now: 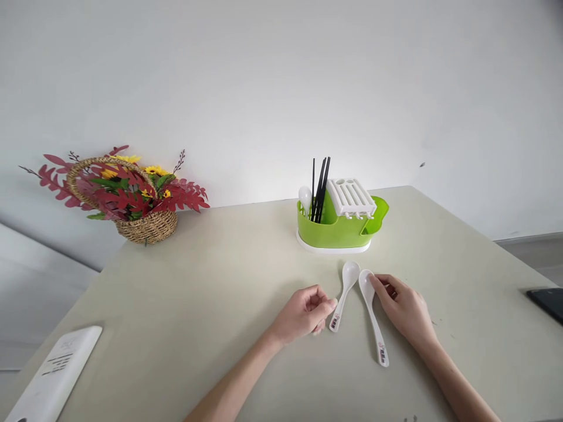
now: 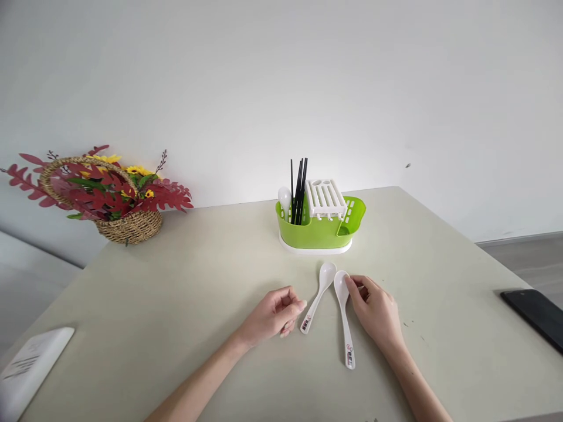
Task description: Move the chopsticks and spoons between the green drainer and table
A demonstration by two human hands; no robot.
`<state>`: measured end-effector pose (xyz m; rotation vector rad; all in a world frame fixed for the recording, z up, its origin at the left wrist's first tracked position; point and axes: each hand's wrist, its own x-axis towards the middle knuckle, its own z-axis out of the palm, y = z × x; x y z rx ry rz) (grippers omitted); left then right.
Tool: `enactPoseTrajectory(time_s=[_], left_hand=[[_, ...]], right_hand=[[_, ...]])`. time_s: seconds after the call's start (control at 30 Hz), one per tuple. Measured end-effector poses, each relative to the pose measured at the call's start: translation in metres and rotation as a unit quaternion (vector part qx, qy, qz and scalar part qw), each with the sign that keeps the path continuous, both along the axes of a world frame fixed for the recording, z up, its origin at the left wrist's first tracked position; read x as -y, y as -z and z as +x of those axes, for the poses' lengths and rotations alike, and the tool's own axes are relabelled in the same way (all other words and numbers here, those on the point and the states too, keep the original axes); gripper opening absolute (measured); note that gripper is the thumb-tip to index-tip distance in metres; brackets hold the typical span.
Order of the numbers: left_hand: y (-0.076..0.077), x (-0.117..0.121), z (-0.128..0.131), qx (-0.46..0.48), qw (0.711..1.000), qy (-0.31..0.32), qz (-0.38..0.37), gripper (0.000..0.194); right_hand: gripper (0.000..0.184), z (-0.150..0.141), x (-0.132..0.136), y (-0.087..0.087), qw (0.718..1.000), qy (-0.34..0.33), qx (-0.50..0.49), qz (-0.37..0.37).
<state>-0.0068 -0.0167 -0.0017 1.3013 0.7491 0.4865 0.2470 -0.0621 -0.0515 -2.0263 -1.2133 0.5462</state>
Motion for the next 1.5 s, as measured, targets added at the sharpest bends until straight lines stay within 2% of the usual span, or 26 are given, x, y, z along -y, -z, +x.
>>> enactPoseTrajectory(time_s=[0.4, 0.8, 1.1, 1.33, 1.5], left_hand=[[0.002, 0.001, 0.0, -0.001, 1.0, 0.004, 0.011, 0.042], [0.0, 0.004, 0.003, -0.027, 0.999, 0.011, 0.032, 0.048], [-0.003, 0.017, 0.005, -0.081, 0.986, 0.041, 0.143, 0.053], [-0.007, 0.016, 0.002, -0.089, 0.981, 0.085, 0.148, 0.055], [-0.005, 0.013, 0.0, -0.071, 0.986, 0.095, 0.12, 0.051]], right_hand=[[0.056, -0.009, 0.014, -0.012, 0.993, 0.047, -0.111, 0.015], [0.057, -0.05, 0.029, -0.019, 0.966, 0.032, -0.248, 0.059], [0.053, -0.076, 0.04, -0.024, 0.94, 0.036, -0.334, 0.064], [0.052, -0.083, 0.044, -0.024, 0.94, 0.02, -0.333, 0.075], [0.05, -0.081, 0.043, -0.025, 0.945, -0.005, -0.316, 0.089]])
